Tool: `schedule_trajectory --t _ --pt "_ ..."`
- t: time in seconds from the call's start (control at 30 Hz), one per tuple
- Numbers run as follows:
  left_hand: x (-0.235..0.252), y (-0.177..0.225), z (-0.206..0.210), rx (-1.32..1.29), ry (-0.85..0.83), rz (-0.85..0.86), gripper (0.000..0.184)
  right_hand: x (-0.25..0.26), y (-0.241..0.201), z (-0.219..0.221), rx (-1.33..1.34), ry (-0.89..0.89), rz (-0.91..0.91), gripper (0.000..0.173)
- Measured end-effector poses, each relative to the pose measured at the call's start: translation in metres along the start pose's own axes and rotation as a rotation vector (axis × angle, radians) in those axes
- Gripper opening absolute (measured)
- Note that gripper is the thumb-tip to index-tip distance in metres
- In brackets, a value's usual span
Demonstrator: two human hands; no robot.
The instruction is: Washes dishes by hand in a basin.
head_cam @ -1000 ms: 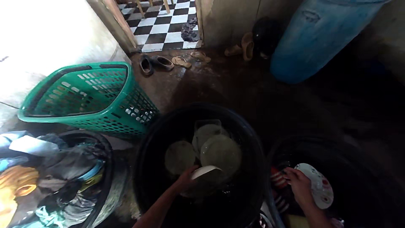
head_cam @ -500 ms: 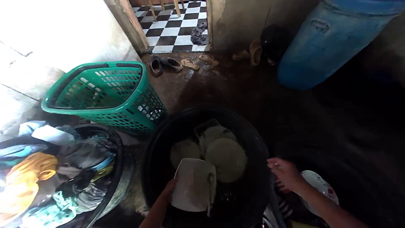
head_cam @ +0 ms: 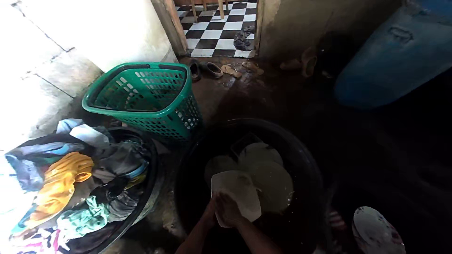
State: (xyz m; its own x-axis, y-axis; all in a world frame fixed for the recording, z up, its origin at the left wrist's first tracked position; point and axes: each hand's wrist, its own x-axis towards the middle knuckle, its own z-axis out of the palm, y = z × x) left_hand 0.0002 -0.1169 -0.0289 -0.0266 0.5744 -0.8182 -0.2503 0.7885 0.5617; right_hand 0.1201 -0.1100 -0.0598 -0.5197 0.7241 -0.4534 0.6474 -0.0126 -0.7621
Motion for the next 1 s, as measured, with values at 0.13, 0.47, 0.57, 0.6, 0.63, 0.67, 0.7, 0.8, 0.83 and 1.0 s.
schedule_trajectory --t 0.13,0.47,0.57,0.6,0.63,0.67,0.7,0.8,0.83,1.0 --pt "-0.003 -0.001 -0.011 0.101 -0.025 -0.063 0.064 -0.031 0.048 -0.034 -0.209 0.012 0.209 0.06" --pt "0.0 -0.013 0.016 0.145 -0.197 -0.109 0.059 0.004 0.035 0.023 -0.028 0.258 0.232 0.061" --pt "0.006 -0.012 0.007 -0.002 -0.131 -0.072 0.058 -0.003 0.013 0.029 0.267 0.236 0.03 0.052" --pt "0.006 -0.01 0.005 -0.051 -0.096 -0.056 0.058 -0.012 0.008 0.024 0.361 0.15 0.005 0.051" --pt "0.006 -0.009 0.001 -0.075 -0.075 -0.042 0.058 -0.022 0.006 0.019 0.403 0.057 -0.009 0.047" --pt "0.007 -0.008 -0.005 -0.066 -0.062 -0.012 0.059 -0.032 0.007 0.013 0.398 -0.049 -0.008 0.041" --pt "0.01 -0.007 -0.011 -0.032 -0.046 0.017 0.058 -0.038 0.012 0.007 0.354 -0.148 0.002 0.035" --pt "0.012 0.002 -0.02 0.103 0.005 0.02 0.058 -0.047 0.045 -0.013 0.06 -0.323 0.132 0.035" --pt "0.01 0.006 -0.02 0.133 0.003 0.01 0.057 -0.051 0.053 -0.023 -0.033 -0.317 0.217 0.039" --pt "0.004 -0.002 0.001 0.134 -0.048 -0.042 0.057 -0.036 0.054 -0.021 -0.059 0.045 0.533 0.055"
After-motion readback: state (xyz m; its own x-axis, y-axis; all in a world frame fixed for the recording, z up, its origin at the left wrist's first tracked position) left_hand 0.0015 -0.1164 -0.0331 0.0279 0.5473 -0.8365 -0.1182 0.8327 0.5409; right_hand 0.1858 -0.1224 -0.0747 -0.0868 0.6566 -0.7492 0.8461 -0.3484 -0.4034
